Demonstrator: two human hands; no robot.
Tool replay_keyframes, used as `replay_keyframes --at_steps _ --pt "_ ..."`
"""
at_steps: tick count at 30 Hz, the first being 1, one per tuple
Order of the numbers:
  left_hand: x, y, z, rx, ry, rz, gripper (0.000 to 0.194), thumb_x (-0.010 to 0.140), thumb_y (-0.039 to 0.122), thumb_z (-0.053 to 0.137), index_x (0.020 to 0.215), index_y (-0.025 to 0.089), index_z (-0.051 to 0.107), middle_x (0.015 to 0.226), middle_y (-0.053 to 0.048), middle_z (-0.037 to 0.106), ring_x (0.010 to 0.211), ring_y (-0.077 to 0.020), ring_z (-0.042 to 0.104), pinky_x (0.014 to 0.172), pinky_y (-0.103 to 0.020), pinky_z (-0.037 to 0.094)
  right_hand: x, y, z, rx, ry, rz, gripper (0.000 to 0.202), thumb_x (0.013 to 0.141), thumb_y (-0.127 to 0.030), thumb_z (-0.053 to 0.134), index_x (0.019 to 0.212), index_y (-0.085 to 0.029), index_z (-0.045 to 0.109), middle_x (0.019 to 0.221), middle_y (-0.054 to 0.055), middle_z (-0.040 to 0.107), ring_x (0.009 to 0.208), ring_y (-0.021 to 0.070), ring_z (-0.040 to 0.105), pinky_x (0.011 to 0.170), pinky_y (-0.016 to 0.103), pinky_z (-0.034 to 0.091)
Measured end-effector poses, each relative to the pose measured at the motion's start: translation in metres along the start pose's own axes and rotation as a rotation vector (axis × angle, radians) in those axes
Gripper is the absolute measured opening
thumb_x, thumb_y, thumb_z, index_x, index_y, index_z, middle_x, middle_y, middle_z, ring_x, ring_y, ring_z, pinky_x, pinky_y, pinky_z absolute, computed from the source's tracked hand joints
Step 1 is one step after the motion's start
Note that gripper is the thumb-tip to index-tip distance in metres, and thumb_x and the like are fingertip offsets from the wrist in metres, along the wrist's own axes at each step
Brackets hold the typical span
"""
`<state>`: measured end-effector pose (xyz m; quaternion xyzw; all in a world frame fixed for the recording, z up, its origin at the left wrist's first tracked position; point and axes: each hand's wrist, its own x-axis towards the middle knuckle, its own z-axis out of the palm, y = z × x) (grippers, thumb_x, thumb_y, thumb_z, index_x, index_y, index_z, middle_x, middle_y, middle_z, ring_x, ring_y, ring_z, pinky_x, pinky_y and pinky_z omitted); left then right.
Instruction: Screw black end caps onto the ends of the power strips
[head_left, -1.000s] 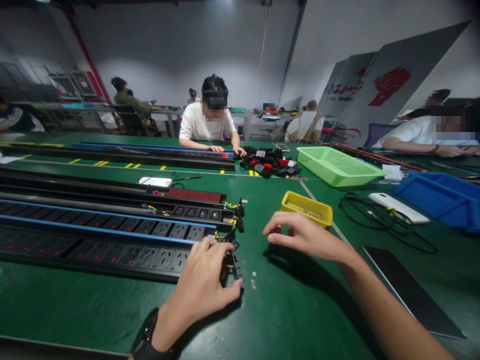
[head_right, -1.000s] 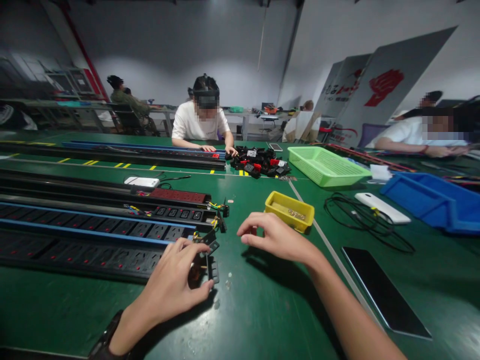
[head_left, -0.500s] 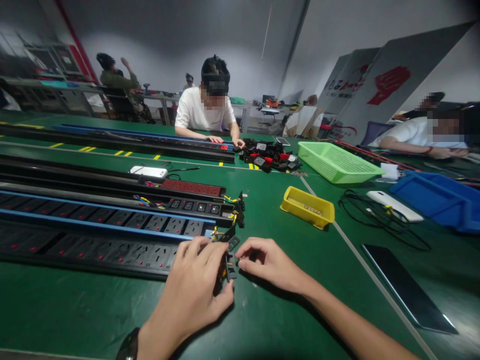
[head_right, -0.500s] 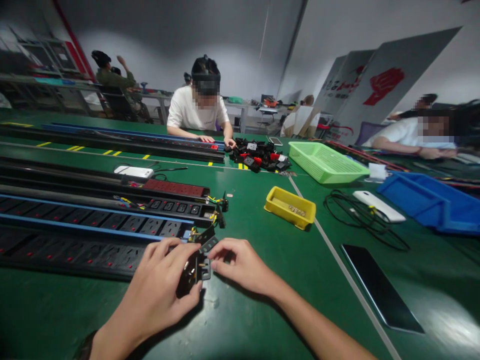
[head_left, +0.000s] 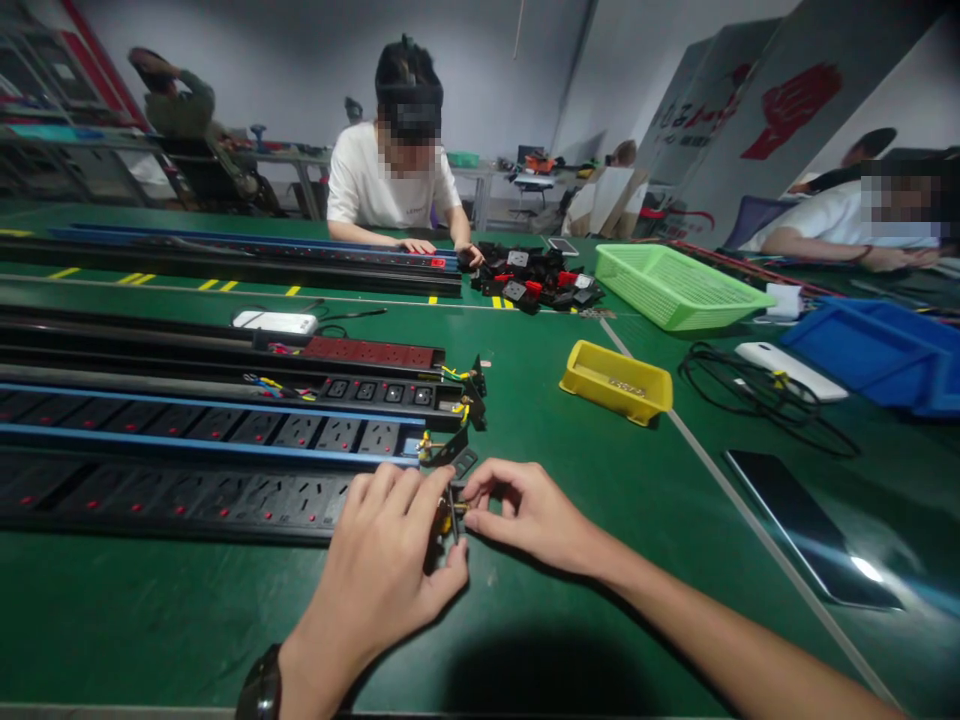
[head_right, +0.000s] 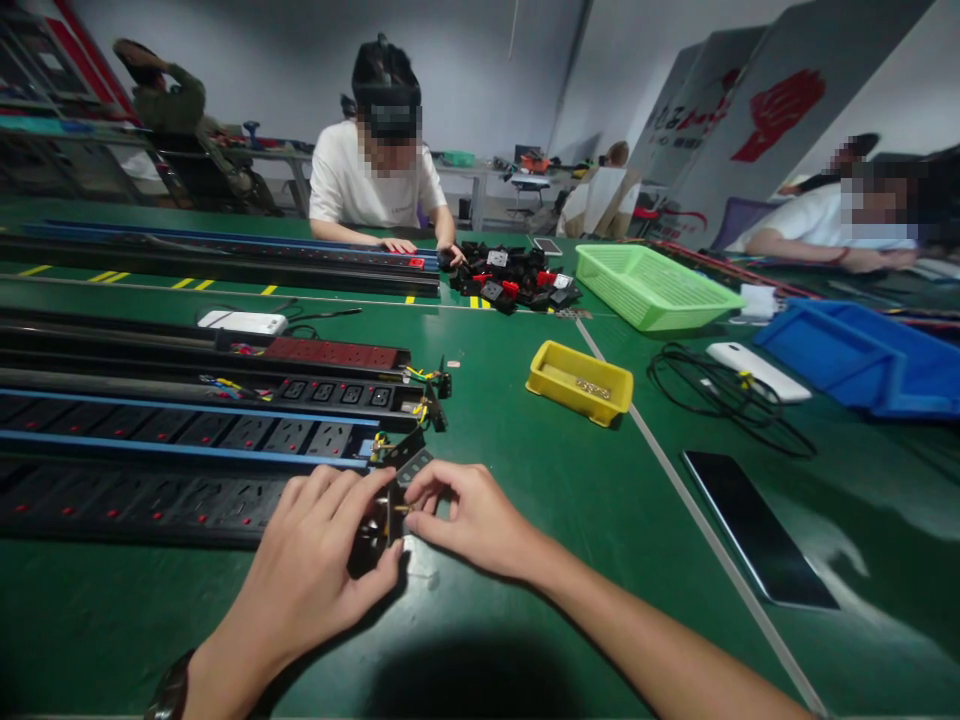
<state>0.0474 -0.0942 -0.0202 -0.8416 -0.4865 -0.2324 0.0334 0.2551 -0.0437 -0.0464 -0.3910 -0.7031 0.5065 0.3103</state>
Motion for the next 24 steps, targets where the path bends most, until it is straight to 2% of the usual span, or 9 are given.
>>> replay_keyframes --at_steps 12,18,24 --pt "0.0 -0.0042 -0.001 -0.072 0.008 -0.016 0.048 0.085 0.029 0.067 0.13 0.014 0.06 0.105 -0.009 0.071 0.096 -0.0275 0.058 0.082 -0.04 0.041 -0.0002 0.0062 0.0014 -0.008 0.048 -0.007 0.019 0.082 -0.034 0.079 0.088 -0.018 0.073 0.076 0.0 0.068 0.061 0.0101 0.054 0.054 0.02 0.039" --pt "-0.0001 -0.0046 0.0 -0.069 -0.01 -0.031 0.048 0.085 0.031 0.068 0.13 0.015 0.06 0.104 -0.009 0.07 0.095 -0.0284 0.057 0.081 -0.039 0.04 -0.0009 0.0082 -0.0016 -0.037 0.016 -0.001 0.02 0.087 -0.037 0.075 0.093 -0.018 0.077 0.073 -0.001 0.067 0.061 0.0102 0.052 0.057 0.022 0.04" --pt "-0.0013 -0.0052 0.0 -0.047 -0.014 -0.008 0.049 0.088 0.033 0.067 0.133 0.015 0.059 0.109 -0.01 0.071 0.098 -0.0289 0.057 0.083 -0.04 0.041 -0.0003 0.0047 -0.0051 -0.184 -0.003 -0.124 0.022 0.098 -0.037 0.064 0.095 -0.02 0.077 0.084 0.003 0.069 0.074 0.0135 0.059 0.069 0.025 0.043"
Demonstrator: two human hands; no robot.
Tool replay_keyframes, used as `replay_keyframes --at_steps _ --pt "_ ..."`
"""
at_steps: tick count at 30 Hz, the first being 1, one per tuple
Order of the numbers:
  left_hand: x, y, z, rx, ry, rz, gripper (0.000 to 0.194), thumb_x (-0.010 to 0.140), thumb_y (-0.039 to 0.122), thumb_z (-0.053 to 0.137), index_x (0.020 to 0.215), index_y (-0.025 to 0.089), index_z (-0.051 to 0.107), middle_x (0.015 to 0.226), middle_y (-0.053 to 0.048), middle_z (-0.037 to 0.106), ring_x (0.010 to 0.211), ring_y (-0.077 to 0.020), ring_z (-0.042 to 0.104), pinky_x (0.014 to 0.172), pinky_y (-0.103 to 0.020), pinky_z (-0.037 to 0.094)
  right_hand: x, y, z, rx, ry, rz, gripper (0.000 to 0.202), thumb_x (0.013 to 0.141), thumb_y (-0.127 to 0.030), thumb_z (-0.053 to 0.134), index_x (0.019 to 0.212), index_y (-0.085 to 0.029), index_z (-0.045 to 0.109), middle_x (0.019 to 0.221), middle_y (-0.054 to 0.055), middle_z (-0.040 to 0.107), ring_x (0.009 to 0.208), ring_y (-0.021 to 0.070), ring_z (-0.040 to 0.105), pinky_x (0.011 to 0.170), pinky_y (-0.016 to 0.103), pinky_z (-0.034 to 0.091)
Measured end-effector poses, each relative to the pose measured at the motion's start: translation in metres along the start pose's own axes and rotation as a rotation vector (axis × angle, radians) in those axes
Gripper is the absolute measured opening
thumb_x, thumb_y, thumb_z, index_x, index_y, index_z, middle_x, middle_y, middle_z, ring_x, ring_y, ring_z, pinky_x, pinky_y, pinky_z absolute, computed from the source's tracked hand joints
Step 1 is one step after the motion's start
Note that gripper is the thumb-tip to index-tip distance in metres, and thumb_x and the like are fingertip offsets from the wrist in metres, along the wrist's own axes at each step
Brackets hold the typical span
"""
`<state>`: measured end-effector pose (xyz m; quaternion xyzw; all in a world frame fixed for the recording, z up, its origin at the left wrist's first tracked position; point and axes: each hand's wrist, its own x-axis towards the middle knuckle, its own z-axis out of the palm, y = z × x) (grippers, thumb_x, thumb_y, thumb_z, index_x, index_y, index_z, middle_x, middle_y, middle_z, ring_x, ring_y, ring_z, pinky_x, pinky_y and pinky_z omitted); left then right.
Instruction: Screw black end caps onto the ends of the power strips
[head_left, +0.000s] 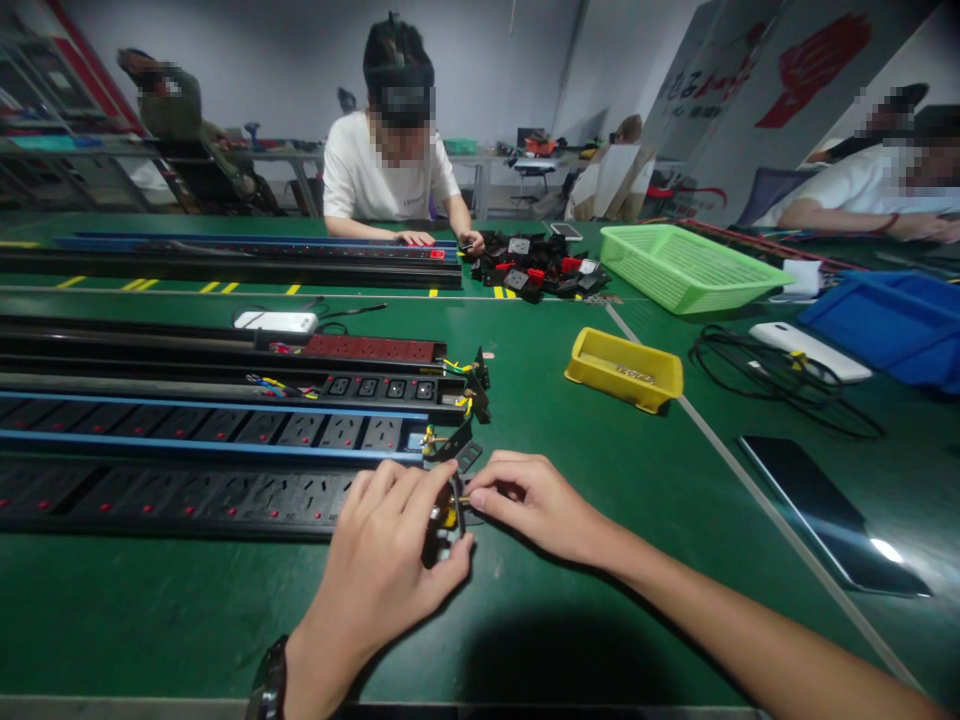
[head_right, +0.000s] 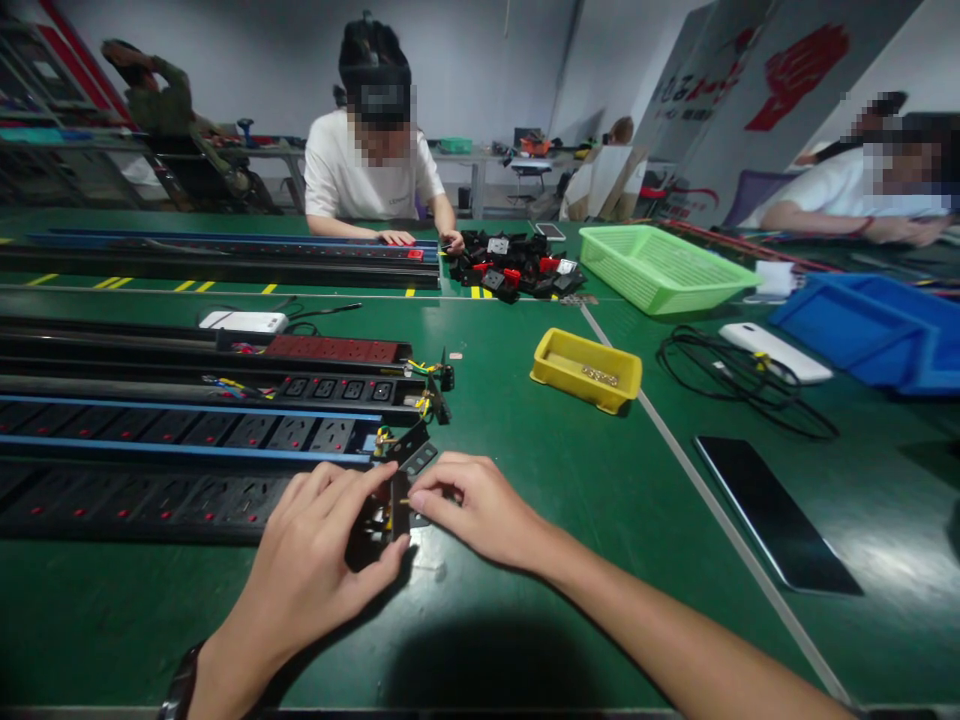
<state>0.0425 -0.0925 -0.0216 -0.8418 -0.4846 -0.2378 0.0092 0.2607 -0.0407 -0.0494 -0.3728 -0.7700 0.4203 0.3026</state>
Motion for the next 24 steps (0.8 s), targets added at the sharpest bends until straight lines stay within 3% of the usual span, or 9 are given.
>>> replay_keyframes --at_steps 5,10,15,19,24 --pt "-0.0008 0.0001 -0.0002 0.013 -0.016 0.026 0.052 0.09 0.034 0.065 0.138 0.015 0.057 0.113 -0.01 0.071 0.1 -0.0295 0.057 0.085 -0.041 0.041 0.0015 -0.0055 -0.0049 -0.031 -0.048 -0.037 0.029 0.103 -0.036 0.056 0.094 -0.019 0.077 0.084 0.002 0.068 0.077 0.0134 0.06 0.072 0.025 0.043" --pt "0.0009 0.0002 0.0005 0.025 0.003 0.027 0.049 0.089 0.033 0.066 0.134 0.015 0.06 0.109 -0.01 0.07 0.099 -0.0294 0.058 0.082 -0.04 0.041 0.0014 -0.0035 -0.0068 -0.039 0.011 -0.004 0.021 0.098 -0.028 0.058 0.106 -0.018 0.075 0.082 0.001 0.064 0.066 0.0112 0.053 0.061 0.023 0.038" --pt "0.002 0.0001 0.0011 0.029 0.019 0.036 0.049 0.088 0.033 0.067 0.133 0.014 0.061 0.108 -0.01 0.071 0.097 -0.0293 0.058 0.082 -0.04 0.041 0.0009 -0.0028 -0.0073 -0.095 -0.02 -0.058 0.022 0.099 -0.026 0.056 0.091 -0.017 0.075 0.076 0.001 0.06 0.07 0.0121 0.054 0.065 0.024 0.037" --pt "0.0018 -0.0005 0.0008 0.036 0.026 0.046 0.048 0.089 0.033 0.066 0.133 0.013 0.06 0.108 -0.011 0.07 0.097 -0.0289 0.057 0.082 -0.04 0.041 0.0003 -0.0035 -0.0081 -0.057 0.002 -0.029 0.019 0.097 -0.023 0.057 0.104 -0.017 0.074 0.082 0.001 0.064 0.068 0.0113 0.054 0.064 0.023 0.038" --pt "0.0016 -0.0015 0.0011 0.026 0.026 0.047 0.048 0.089 0.033 0.066 0.132 0.013 0.06 0.107 -0.01 0.069 0.095 -0.0284 0.057 0.082 -0.04 0.041 0.0011 -0.0031 -0.0088 -0.033 -0.034 -0.024 0.02 0.098 -0.026 0.057 0.105 -0.018 0.074 0.083 0.001 0.066 0.072 0.0122 0.057 0.066 0.023 0.039"
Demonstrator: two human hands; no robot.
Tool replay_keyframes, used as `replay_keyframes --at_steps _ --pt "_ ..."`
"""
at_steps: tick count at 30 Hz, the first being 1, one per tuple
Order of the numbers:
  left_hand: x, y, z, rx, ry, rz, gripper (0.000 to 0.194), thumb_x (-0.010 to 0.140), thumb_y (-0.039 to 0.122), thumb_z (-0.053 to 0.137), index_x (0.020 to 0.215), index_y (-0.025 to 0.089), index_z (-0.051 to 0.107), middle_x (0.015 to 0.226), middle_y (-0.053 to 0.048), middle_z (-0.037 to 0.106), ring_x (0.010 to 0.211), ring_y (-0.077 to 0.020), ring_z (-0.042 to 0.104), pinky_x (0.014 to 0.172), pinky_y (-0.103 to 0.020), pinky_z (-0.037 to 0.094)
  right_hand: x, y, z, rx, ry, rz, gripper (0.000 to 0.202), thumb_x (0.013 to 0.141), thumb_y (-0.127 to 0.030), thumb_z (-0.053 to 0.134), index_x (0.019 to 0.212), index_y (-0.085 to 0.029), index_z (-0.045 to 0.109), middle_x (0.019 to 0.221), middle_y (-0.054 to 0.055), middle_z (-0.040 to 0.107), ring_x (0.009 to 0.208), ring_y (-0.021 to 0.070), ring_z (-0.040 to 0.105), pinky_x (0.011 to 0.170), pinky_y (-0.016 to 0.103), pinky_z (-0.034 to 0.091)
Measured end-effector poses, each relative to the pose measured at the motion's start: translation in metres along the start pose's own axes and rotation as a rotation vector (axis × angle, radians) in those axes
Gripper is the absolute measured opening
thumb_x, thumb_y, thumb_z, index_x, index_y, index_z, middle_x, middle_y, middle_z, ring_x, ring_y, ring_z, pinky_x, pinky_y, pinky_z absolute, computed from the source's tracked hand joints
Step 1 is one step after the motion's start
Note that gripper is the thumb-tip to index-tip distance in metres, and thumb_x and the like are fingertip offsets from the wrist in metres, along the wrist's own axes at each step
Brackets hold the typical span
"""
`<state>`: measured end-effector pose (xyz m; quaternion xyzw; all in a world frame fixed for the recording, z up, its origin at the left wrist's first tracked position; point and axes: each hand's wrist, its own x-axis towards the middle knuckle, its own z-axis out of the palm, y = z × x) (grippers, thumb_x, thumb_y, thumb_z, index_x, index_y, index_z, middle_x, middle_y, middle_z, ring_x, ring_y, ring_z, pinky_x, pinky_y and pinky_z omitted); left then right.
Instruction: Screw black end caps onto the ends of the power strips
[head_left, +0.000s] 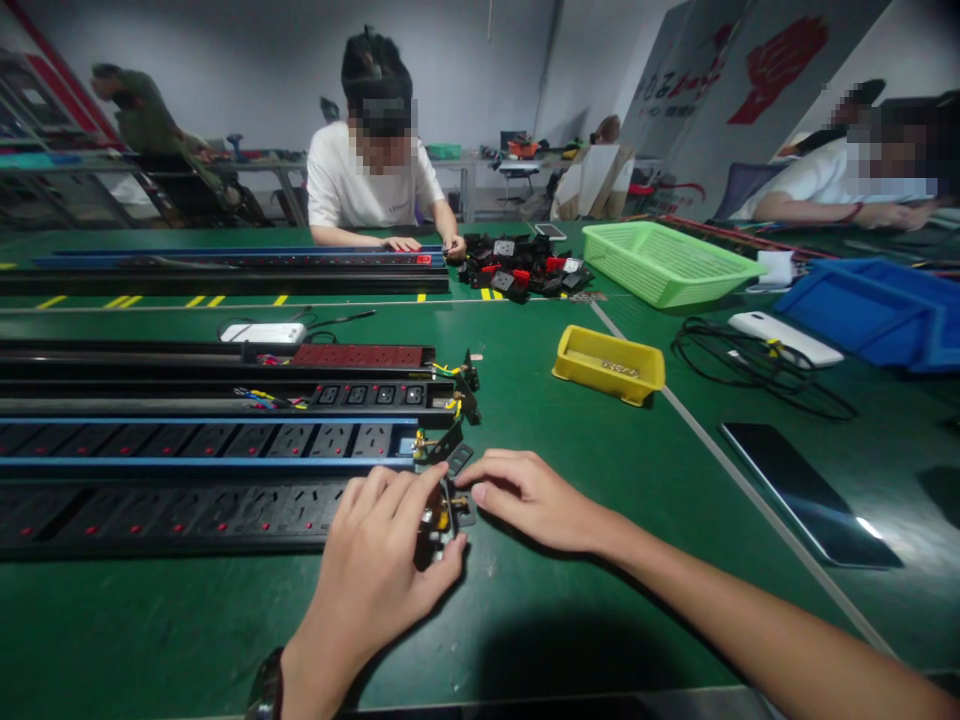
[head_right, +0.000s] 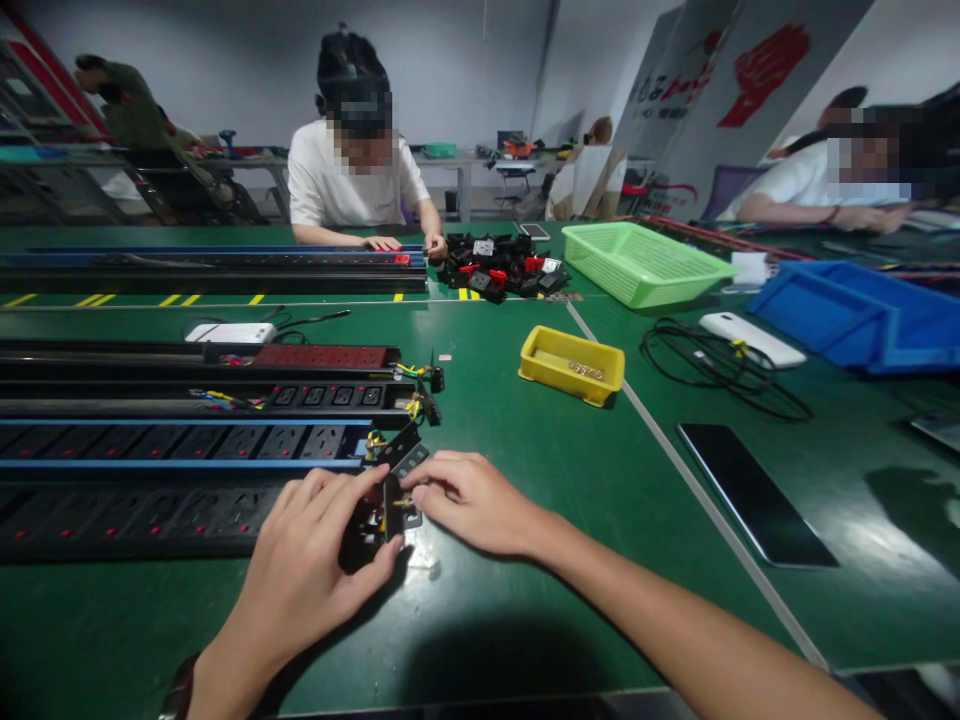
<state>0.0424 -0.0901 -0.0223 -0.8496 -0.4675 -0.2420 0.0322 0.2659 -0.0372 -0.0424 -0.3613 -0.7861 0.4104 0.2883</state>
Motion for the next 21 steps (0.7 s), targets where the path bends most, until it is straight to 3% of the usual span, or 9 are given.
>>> replay_keyframes --at_steps 2,6,10,13,18,21 --pt "0.0001 -0.0004 0.0005 -0.001 0.004 -0.001 0.049 0.089 0.033 0.066 0.132 0.012 0.059 0.107 -0.011 0.069 0.095 -0.0283 0.057 0.082 -0.04 0.041 0.0005 0.0003 -0.0002 0.013 0.021 0.034 0.02 0.097 -0.026 0.058 0.108 -0.018 0.073 0.082 0.0 0.065 0.069 0.0119 0.055 0.063 0.023 0.038" --pt "-0.0005 -0.0009 0.0008 0.005 0.007 -0.001 0.049 0.089 0.033 0.066 0.132 0.012 0.059 0.107 -0.011 0.069 0.096 -0.0286 0.057 0.082 -0.041 0.042 0.0008 0.0007 -0.0005 0.027 -0.04 0.022 0.025 0.1 -0.032 0.056 0.093 -0.017 0.076 0.083 0.002 0.066 0.071 0.0123 0.056 0.065 0.024 0.039" --pt "-0.0013 -0.0012 0.0006 0.005 0.0 -0.01 0.049 0.089 0.033 0.066 0.132 0.013 0.059 0.108 -0.011 0.069 0.096 -0.0286 0.057 0.082 -0.041 0.042 0.0005 0.0032 -0.0008 0.062 0.002 0.02 0.027 0.1 -0.038 0.058 0.103 -0.017 0.075 0.085 0.002 0.067 0.071 0.0123 0.056 0.064 0.024 0.039" --pt "-0.0012 -0.001 0.0009 0.005 -0.004 -0.008 0.049 0.089 0.033 0.065 0.134 0.013 0.058 0.108 -0.011 0.069 0.096 -0.0285 0.057 0.082 -0.041 0.042 0.0009 0.0063 -0.0018 0.079 -0.031 -0.006 0.041 0.105 -0.045 0.05 0.093 -0.017 0.077 0.084 0.003 0.068 0.077 0.0138 0.061 0.071 0.025 0.043" --pt "-0.0007 -0.0003 0.0013 0.007 -0.01 -0.009 0.05 0.089 0.034 0.066 0.133 0.013 0.058 0.109 -0.011 0.069 0.096 -0.0287 0.057 0.082 -0.041 0.042 0.0017 0.0097 -0.0035 0.144 -0.013 -0.018 0.051 0.107 -0.055 0.041 0.102 -0.018 0.076 0.098 0.006 0.072 0.093 0.0175 0.066 0.086 0.029 0.046" --pt "-0.001 0.0002 0.0007 0.004 -0.008 -0.01 0.049 0.089 0.034 0.065 0.133 0.013 0.059 0.108 -0.011 0.07 0.096 -0.0289 0.058 0.082 -0.041 0.042 0.001 0.0099 -0.0039 0.129 -0.098 0.015 0.057 0.107 -0.057 0.038 0.098 -0.017 0.078 0.086 0.004 0.07 0.08 0.0152 0.065 0.077 0.026 0.046"
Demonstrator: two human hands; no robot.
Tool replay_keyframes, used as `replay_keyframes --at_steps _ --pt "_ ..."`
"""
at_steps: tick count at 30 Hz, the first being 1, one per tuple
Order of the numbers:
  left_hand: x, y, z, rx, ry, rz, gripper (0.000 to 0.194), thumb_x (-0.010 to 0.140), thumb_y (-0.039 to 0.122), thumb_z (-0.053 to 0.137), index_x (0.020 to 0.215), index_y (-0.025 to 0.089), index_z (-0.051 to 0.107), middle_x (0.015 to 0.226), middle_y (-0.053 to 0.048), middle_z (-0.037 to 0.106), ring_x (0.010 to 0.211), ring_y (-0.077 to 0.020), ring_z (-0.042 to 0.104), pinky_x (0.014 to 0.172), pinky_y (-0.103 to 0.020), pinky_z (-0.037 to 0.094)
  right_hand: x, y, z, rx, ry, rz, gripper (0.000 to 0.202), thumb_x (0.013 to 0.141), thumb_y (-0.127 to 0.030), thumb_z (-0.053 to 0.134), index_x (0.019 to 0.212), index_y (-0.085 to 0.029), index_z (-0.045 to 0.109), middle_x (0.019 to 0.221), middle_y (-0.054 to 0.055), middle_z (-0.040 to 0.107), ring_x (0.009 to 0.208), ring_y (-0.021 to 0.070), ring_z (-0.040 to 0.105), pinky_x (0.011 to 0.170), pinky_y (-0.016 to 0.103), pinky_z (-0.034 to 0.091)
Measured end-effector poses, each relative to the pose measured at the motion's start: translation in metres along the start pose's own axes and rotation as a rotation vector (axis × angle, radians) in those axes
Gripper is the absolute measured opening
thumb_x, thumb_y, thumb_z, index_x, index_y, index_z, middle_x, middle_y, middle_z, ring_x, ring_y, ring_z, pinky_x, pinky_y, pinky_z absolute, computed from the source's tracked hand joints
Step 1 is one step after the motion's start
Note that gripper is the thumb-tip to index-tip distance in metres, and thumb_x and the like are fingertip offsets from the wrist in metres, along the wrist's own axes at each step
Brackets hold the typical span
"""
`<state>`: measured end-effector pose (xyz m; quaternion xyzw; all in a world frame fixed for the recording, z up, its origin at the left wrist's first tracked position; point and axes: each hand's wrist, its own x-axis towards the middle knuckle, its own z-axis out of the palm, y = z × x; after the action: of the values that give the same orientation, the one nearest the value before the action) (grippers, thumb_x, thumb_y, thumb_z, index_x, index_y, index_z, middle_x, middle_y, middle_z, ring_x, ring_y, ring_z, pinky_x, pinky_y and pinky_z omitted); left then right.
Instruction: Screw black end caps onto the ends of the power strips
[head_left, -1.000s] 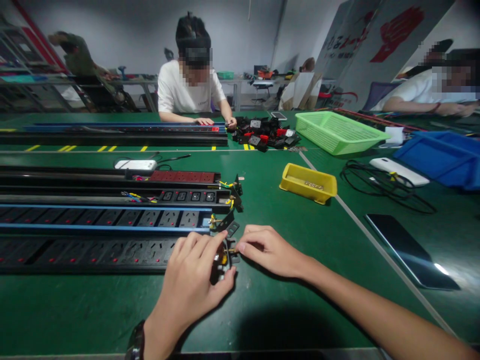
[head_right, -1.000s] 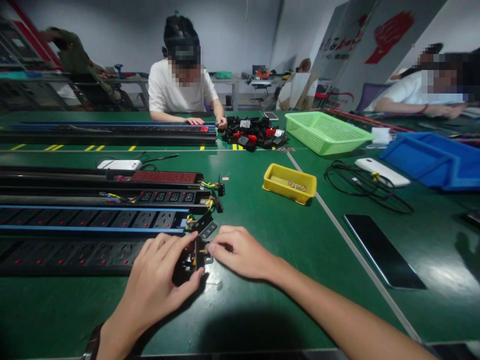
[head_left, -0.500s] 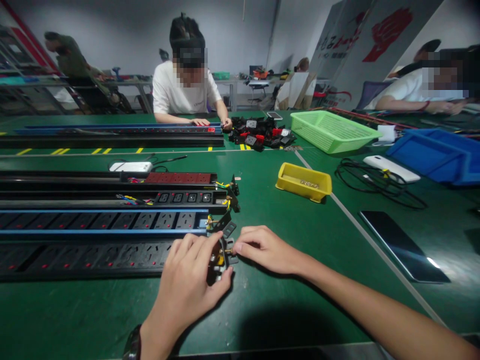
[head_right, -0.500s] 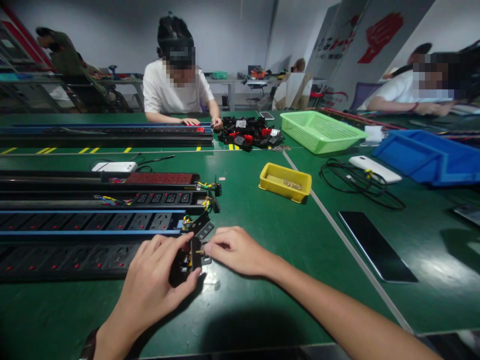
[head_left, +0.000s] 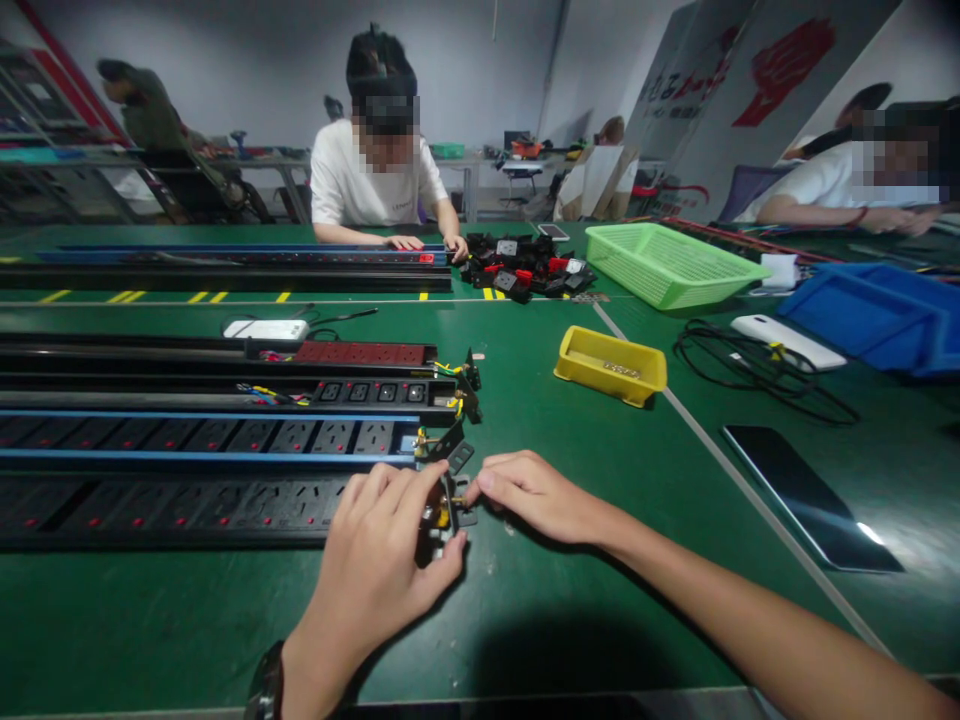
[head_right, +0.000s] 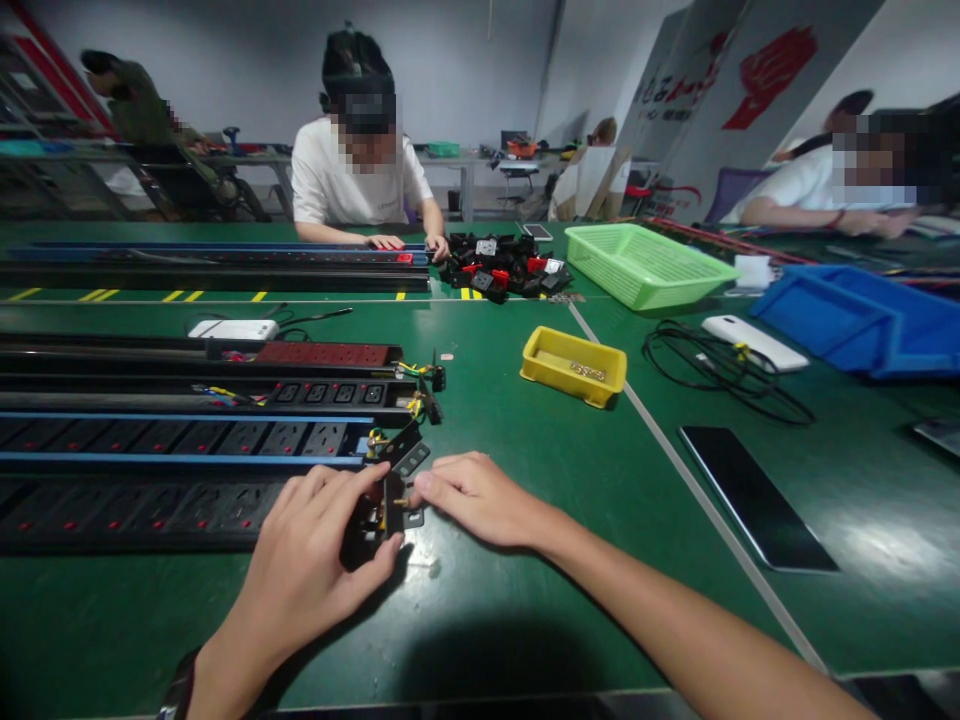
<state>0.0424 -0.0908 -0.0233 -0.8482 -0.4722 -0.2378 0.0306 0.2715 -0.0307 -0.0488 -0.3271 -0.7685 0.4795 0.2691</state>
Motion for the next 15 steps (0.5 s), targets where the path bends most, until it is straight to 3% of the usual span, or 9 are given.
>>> replay_keyframes --at_steps 4,15 --pt "0.0 0.0004 -0.0009 0.002 -0.001 -0.008 0.048 0.088 0.033 0.065 0.132 0.013 0.06 0.108 -0.011 0.07 0.097 -0.0295 0.058 0.082 -0.041 0.042 -0.0017 0.0011 -0.0005 0.043 0.016 0.056 0.057 0.104 -0.062 0.041 0.11 -0.016 0.075 0.076 0.001 0.066 0.069 0.0131 0.061 0.066 0.024 0.043" --pt "-0.0002 -0.0009 -0.0002 -0.002 -0.02 -0.004 0.048 0.09 0.034 0.064 0.133 0.014 0.058 0.11 -0.011 0.07 0.097 -0.0285 0.057 0.082 -0.041 0.041 -0.0041 0.0007 0.0 0.067 -0.042 0.091 0.065 0.104 -0.067 0.034 0.108 -0.016 0.075 0.065 -0.001 0.061 0.062 0.0125 0.058 0.066 0.024 0.043"
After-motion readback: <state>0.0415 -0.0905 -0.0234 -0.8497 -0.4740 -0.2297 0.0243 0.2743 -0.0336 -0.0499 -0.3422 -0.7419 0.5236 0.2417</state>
